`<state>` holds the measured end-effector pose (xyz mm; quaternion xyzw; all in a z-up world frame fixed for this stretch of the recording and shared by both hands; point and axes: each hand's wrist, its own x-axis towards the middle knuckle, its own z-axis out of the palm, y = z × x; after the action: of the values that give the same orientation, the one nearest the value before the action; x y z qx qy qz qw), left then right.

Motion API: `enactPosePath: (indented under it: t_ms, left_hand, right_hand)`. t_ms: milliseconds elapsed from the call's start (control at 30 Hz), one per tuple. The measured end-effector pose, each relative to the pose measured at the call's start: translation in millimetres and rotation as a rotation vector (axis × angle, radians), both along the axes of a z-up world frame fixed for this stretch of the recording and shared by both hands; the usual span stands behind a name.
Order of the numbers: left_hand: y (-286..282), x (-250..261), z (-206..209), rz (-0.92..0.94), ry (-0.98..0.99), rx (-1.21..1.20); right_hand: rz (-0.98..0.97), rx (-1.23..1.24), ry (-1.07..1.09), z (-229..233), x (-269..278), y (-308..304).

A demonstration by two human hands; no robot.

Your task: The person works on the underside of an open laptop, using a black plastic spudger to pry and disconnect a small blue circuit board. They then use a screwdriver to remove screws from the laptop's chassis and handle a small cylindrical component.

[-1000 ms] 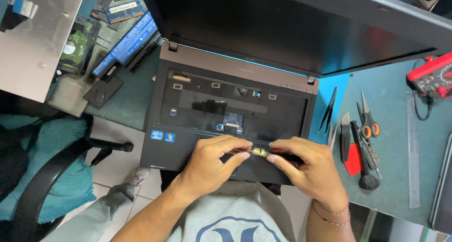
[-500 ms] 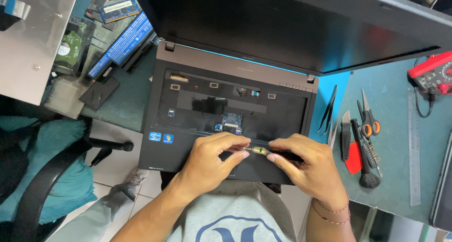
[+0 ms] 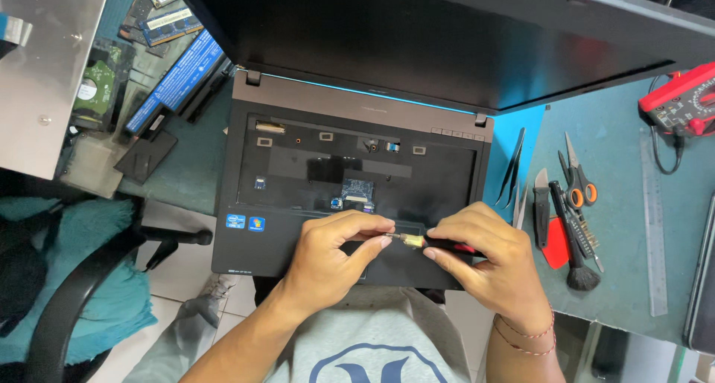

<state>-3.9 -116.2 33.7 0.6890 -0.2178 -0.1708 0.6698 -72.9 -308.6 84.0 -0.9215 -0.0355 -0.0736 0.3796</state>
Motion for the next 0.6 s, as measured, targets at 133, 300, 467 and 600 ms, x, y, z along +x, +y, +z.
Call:
enactPosePath:
  t_ms: [133, 300, 467, 600]
  left_hand:
    - [-3, -2, 1, 0.012, 0.013, -0.024]
    - [-5, -5, 3, 0.023, 0.048, -0.03]
    - [-7, -7, 3, 0.017, 0.05, -0.023]
    - [-8, -8, 1, 0.025, 0.036, -0.009]
  right_hand:
    - [0.012, -0.011, -0.03, 1, -3, -2]
    - [0.036, -0.007, -0.071, -2, -7, -6]
    - [0.041, -0.016, -0.066, -5, -11, -9]
    - [0.049, -0.028, -0.043, -6, -12, -9]
